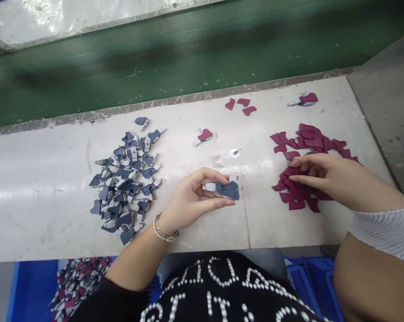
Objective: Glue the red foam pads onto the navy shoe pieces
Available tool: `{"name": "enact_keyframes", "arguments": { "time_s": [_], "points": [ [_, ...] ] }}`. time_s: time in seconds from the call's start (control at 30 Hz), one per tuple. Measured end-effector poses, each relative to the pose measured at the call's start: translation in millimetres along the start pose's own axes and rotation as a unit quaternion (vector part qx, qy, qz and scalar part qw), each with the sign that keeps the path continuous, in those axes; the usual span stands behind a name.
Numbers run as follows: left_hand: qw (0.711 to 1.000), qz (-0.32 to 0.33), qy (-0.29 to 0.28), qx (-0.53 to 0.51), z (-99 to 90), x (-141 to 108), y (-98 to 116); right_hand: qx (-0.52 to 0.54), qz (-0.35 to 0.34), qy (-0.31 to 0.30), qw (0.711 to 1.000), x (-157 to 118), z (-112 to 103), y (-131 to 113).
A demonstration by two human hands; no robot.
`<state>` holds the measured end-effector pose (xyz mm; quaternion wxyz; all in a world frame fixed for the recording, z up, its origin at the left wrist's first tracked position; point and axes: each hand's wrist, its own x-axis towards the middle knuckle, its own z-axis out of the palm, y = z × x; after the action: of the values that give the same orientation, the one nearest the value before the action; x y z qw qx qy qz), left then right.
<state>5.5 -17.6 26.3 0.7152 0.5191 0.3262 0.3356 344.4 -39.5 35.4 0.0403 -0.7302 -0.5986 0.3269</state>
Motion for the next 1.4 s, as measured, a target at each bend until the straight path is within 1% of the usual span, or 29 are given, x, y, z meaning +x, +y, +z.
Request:
{"name": "enact_keyframes", "arguments": {
  "time_s": [0.17,0.23,0.33,0.43,0.5,0.6,0.77,0.87,1.0,1.17,1.27,1.33,1.4],
  "points": [
    [1.000,0.025,-0.003,0.014,0.9,1,1,-0.011,-0.003,-0.020,1.000,6,-4,-9],
    [0.999,0.032,-0.001,0.023,1.0,2,2,-0.006,0.002,-0.027,1.000,7,-5,-8],
    [0.999,0.035,0.006,0.037,0.8,3,2,0.004,0.002,-0.024,1.000,10,-7,5],
    [0.997,0.033,0.010,0.064,1.1,2,0,-0.018,0.007,0.015,1.000,19,-9,22],
    [0.996,0.028,0.008,0.086,1.7,2,-1,-0.042,0.002,0.036,0.998,28,-9,26],
    [0.993,0.019,-0.002,0.117,2.6,1,-4,-0.067,-0.009,0.039,0.997,42,-6,19],
    [0.989,0.015,-0.012,0.143,2.2,1,-7,-0.082,0.007,0.042,0.996,55,-4,-2],
    [0.989,0.022,-0.014,0.149,1.5,1,-8,-0.096,0.000,0.022,0.995,60,-9,-10],
    [0.987,0.026,-0.020,0.156,1.0,2,-9,-0.115,-0.014,-0.006,0.993,65,-16,-13],
    [0.986,0.028,-0.023,0.165,0.6,2,-9,-0.133,-0.013,0.023,0.991,67,-19,-11],
    [0.985,0.025,-0.024,0.170,0.4,2,-10,-0.139,-0.009,0.036,0.990,77,-19,-13],
    [0.985,0.022,-0.026,0.169,0.1,3,-11,-0.136,-0.012,0.022,0.990,86,-20,-18],
    [0.985,0.019,-0.027,0.167,-0.1,3,-12,-0.122,-0.024,-0.007,0.992,91,-22,-25]
  ]
}}
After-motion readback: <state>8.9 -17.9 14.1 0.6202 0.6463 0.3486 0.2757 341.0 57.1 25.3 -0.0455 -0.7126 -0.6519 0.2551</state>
